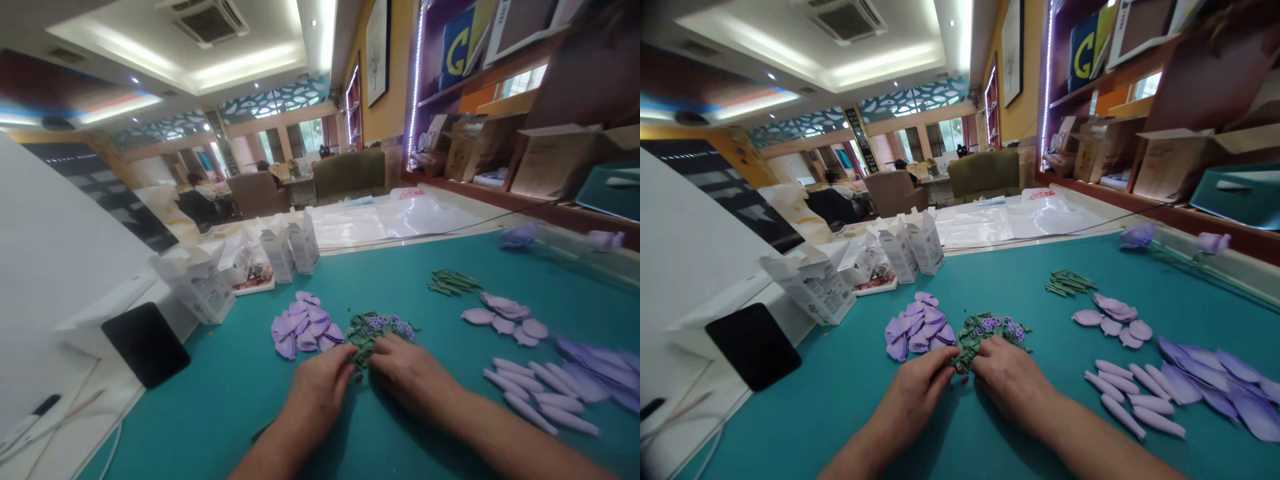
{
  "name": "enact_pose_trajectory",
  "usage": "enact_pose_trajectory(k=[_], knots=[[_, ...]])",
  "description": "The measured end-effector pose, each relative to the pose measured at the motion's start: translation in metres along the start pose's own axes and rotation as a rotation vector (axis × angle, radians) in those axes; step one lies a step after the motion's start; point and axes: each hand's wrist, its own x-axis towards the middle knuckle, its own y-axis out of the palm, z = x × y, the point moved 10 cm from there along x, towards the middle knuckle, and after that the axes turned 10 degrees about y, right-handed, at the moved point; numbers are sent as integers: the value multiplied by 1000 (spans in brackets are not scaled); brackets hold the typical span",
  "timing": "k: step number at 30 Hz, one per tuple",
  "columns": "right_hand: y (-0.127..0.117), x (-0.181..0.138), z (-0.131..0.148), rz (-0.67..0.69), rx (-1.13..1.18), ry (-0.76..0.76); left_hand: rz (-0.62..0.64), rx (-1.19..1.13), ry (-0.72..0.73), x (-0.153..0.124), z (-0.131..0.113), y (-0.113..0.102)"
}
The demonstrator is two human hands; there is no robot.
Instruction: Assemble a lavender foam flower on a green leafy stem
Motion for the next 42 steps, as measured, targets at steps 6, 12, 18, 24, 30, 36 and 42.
enact_pose_trajectory(k=[6,12,18,24,30,36,42], knots=[[12,0,-8,-88,-40,-21,1,6,4,-2,0,3],[9,0,-7,-119,-52,-58,-13,1,24,-3,-4,1],[8,-1,7,-113,-79,-163,-1,-1,36,-3,-5,3],[15,-1,6,-84,-119,-170,-9,16,40,-3,-2,5],[14,0,4,-44,-96,-151,-5,14,28,-2,-5,1],[3,3,-10,2,-27,-31,-11,3,30,1,-5,-3],[0,4,-13,5,-8,-20,1,11,12,2,-3,-4]])
